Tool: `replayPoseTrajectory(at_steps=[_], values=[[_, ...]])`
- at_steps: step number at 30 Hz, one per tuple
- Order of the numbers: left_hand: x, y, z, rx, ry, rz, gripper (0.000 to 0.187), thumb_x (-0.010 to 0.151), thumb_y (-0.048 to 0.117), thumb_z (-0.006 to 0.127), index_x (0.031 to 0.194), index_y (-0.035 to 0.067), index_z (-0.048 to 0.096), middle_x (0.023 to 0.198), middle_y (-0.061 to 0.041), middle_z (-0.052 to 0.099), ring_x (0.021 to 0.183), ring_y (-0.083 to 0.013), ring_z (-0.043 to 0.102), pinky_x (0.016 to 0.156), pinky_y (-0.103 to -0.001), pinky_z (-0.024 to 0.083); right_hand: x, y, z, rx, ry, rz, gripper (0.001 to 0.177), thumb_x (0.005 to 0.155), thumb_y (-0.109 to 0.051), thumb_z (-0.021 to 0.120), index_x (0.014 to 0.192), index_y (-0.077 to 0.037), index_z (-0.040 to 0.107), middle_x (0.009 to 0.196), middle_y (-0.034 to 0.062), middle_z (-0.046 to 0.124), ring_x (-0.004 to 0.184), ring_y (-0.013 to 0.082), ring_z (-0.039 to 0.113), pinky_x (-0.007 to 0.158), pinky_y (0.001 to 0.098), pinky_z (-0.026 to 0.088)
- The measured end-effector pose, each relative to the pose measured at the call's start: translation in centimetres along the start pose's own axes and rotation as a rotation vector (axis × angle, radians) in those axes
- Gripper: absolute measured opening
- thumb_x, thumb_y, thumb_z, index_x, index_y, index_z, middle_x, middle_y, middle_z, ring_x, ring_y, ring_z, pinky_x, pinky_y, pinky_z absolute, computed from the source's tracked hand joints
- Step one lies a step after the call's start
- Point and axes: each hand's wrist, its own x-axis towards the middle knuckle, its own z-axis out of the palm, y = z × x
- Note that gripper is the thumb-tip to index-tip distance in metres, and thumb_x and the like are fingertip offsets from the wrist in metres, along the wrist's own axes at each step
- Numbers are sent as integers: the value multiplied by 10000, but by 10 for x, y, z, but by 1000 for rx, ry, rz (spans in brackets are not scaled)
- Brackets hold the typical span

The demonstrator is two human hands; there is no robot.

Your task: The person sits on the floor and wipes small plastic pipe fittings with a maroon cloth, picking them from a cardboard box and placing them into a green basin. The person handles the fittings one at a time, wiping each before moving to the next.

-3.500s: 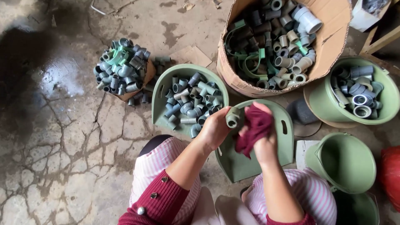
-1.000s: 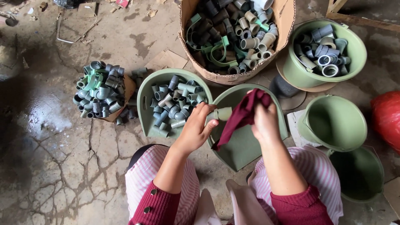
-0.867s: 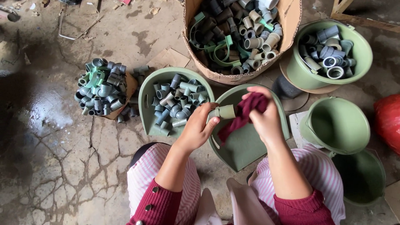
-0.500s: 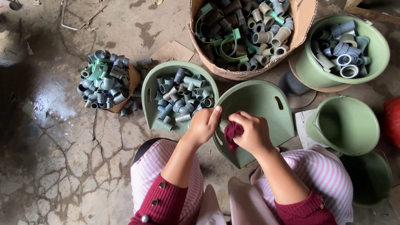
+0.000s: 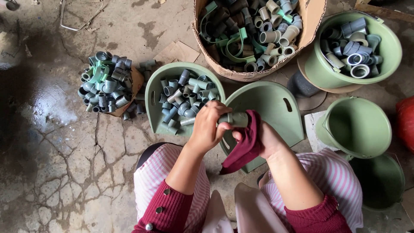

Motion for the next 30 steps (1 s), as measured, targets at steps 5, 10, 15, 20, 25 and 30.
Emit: replayPoseTrajectory(at_steps=[5,10,15,20,25,30], values=[[3,2,-3,-102,154,-139,353,841,373,469,965,43,492,860,-86,519,721,-248,490,657,-353,426,-17,-15,26,-613,182,-472,326,750,-125,511,1070,-62,514,897,168,574,819,245,573,764,337,434],[3,9,5,-255,224,-254,322,807,351,543,926,52,533,821,-87,531,631,-229,475,600,-329,415,-8,-6,9,-1503,230,-962,528,595,-7,651,1099,-149,584,782,42,615,574,168,562,556,273,449],[4,11,0,-224,258,-268,284,755,318,614,914,83,602,798,-57,558,635,-194,493,602,-293,437,-6,-2,21,-1306,188,-952,428,593,-26,655,1012,-107,619,779,59,646,647,168,611,628,259,481],[7,12,-2,-235,240,-220,265,758,286,622,906,67,613,805,-75,557,693,-227,527,652,-319,450,1,2,11,-1131,155,-861,303,653,-20,642,956,-14,624,822,156,640,807,254,620,740,371,476],[7,16,2,-322,175,-135,270,741,285,640,886,58,629,784,-96,555,732,-275,549,707,-368,457,28,15,-32,-800,271,-676,141,794,-53,469,757,-12,599,636,72,533,659,139,494,634,339,460],[9,14,0,-371,126,-136,231,770,232,618,908,47,626,818,-94,572,789,-268,562,756,-382,453,-8,-9,29,-396,66,-315,233,838,-104,472,609,-103,517,580,0,442,565,130,426,597,262,402]])
